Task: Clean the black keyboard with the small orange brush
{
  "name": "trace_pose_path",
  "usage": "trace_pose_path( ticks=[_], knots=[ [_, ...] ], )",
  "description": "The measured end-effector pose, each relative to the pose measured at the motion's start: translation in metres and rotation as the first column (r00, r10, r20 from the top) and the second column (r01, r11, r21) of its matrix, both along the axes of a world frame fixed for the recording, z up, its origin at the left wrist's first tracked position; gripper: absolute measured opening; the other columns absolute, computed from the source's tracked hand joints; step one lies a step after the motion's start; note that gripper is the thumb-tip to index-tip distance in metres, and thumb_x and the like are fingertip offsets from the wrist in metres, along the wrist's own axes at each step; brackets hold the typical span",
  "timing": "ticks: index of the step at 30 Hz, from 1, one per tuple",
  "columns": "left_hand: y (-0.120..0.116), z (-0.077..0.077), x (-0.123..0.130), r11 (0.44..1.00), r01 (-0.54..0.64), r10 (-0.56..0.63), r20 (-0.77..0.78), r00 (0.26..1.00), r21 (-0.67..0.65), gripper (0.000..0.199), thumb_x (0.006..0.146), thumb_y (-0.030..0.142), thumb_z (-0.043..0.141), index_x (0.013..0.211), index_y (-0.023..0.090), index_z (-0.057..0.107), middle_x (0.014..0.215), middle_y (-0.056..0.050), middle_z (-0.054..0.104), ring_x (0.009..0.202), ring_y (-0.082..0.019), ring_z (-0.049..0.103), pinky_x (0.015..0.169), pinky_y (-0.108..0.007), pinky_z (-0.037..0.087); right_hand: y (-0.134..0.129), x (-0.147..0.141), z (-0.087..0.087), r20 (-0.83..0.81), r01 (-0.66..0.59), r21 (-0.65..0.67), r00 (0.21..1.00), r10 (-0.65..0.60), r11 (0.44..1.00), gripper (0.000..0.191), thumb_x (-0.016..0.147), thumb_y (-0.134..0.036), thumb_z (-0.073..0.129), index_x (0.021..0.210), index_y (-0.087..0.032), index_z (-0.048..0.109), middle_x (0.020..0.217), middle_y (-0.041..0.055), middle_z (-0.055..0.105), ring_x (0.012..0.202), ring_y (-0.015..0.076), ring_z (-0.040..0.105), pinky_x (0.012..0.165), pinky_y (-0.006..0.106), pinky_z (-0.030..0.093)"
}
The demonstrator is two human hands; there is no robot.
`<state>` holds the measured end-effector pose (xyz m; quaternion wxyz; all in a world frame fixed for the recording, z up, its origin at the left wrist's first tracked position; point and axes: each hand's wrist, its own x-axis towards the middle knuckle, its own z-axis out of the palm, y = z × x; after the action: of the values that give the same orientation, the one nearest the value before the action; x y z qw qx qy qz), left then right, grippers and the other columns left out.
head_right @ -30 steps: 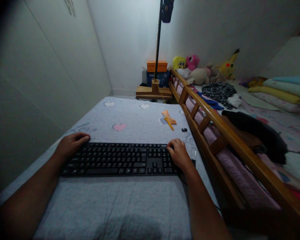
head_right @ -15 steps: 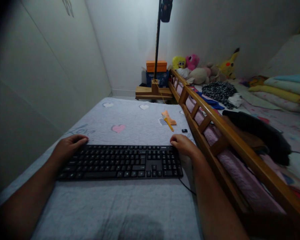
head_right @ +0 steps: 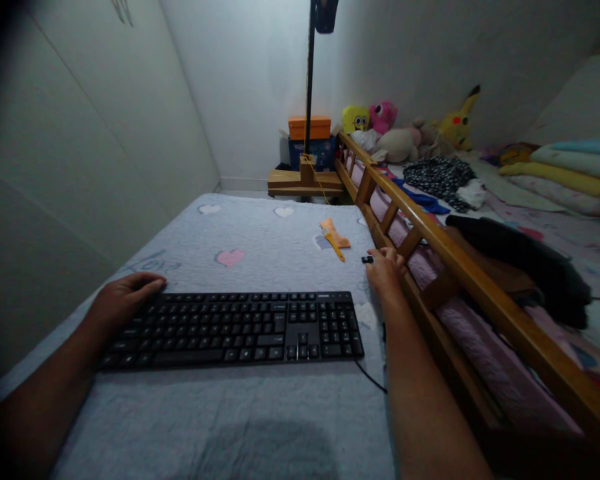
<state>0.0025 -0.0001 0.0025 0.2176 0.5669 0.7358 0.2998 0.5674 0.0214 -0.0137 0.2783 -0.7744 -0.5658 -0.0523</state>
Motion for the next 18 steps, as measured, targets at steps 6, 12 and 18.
trace_pose_path(
  ticks=[6,12,18],
  knots=[
    [0.001,-0.001,-0.001,1.0,-0.013,0.013,-0.014,1.0,-0.01,0.049,0.064,0.061,0.063,0.09,0.02,0.074,0.098,-0.006,0.078,0.094,-0.029,0.069,0.093,-0.037,0.051,0.0,-0.006,-0.016,0.117,-0.026,0.01,0.993,0.025,1.0,0.036,0.087,-0.025,0.058,0.119,-0.027,0.075,0.137,0.0147,0.054,0.122,0.0361,0.038,0.099,0.055,0.032],
    [0.002,-0.001,-0.003,1.0,-0.007,0.007,-0.002,1.0,-0.029,0.053,0.065,0.062,0.062,0.094,0.019,0.074,0.101,-0.008,0.078,0.095,-0.029,0.069,0.094,-0.038,0.049,0.002,-0.005,-0.017,0.146,-0.016,0.015,0.989,0.014,1.0,0.027,0.087,-0.026,0.06,0.107,-0.028,0.078,0.133,0.0124,0.056,0.123,0.0342,0.038,0.098,0.053,0.031],
    [0.002,0.0,-0.001,1.0,-0.003,0.003,-0.003,1.0,-0.026,0.053,0.063,0.063,0.061,0.091,0.02,0.073,0.1,-0.008,0.077,0.099,-0.031,0.068,0.097,-0.04,0.048,0.002,-0.005,-0.012,0.148,-0.03,0.037,0.989,0.025,0.999,0.015,0.083,-0.024,0.063,0.091,-0.025,0.076,0.124,0.0119,0.057,0.121,0.0341,0.039,0.096,0.052,0.032]
  ],
)
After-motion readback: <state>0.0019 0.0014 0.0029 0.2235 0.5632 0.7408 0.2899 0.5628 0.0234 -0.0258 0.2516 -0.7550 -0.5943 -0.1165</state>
